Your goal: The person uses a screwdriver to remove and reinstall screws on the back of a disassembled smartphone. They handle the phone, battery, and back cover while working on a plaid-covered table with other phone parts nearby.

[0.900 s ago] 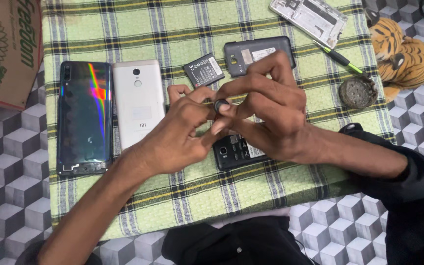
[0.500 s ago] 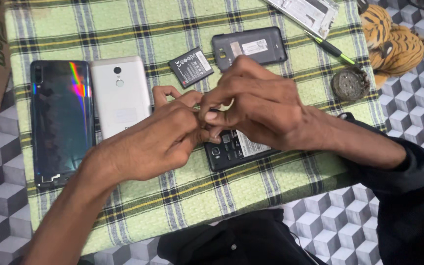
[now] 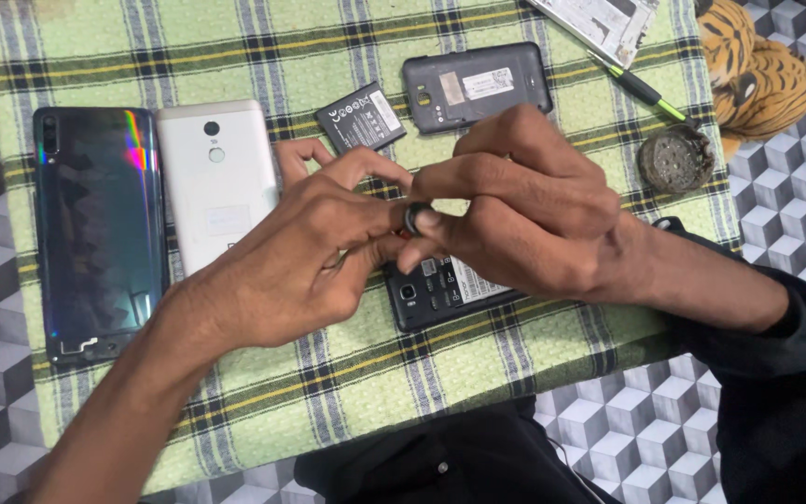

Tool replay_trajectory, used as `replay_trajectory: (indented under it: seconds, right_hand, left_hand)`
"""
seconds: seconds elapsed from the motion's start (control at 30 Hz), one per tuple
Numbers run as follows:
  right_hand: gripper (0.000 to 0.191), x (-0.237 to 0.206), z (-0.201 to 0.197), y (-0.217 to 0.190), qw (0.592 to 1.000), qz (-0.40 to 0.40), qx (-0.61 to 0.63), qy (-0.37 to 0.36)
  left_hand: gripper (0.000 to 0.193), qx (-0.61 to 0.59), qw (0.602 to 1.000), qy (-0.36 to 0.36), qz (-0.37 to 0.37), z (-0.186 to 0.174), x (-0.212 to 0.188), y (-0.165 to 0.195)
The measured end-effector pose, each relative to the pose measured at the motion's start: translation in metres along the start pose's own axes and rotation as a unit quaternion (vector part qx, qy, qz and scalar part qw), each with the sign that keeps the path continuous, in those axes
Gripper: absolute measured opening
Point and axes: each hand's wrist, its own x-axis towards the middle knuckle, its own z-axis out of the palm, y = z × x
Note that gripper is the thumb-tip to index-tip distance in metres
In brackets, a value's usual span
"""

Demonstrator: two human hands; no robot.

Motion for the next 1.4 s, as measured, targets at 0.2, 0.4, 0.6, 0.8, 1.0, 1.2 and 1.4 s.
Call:
replay_trajectory:
  seconds: [0.2, 0.4, 0.6, 0.8, 1.0, 1.2, 1.4]
  right_hand:
    - [0.04, 0.008, -0.002, -0.01, 0.996, 0.018, 0.084, -0.007]
    - [0.031, -0.003, 0.004, -0.011, 0.994, 0.043, 0.097, 0.01]
    - [0.038, -0.006, -0.004, -0.01, 0.996, 0.029, 0.083, 0.016]
    - [0.035, -0.019, 0.0, -0.021, 0.997, 0.043, 0.05, 0.035]
    - [0.038, -0.02, 0.005, -0.034, 0.988, 0.112, 0.098, 0.044]
    - [0.039, -0.021, 0.039, 0.01, 0.976, 0.146, 0.145, 0.069]
    - [0.032, -0.049, 0.043, -0.002, 0.977, 0.143, 0.143, 0.065]
  left_hand:
    - [0.033, -0.01, 0.999, -0.002, 0.03, -0.003, -0.007, 0.004]
    - [0.015, -0.05, 0.997, 0.03, 0.041, 0.0, -0.01, 0.004]
    - [0.01, -0.112, 0.993, 0.043, 0.02, 0.012, -0.006, 0.009]
    - [0.037, -0.127, 0.991, 0.007, 0.035, 0.013, -0.015, 0.001]
    - [0.029, -0.119, 0.989, -0.067, -0.05, 0.006, -0.016, 0.012]
    - [0.024, 0.019, 0.998, 0.034, 0.042, -0.017, 0.017, -0.014]
    - [0.024, -0.017, 0.99, 0.118, 0.078, 0.012, 0.0, -0.031]
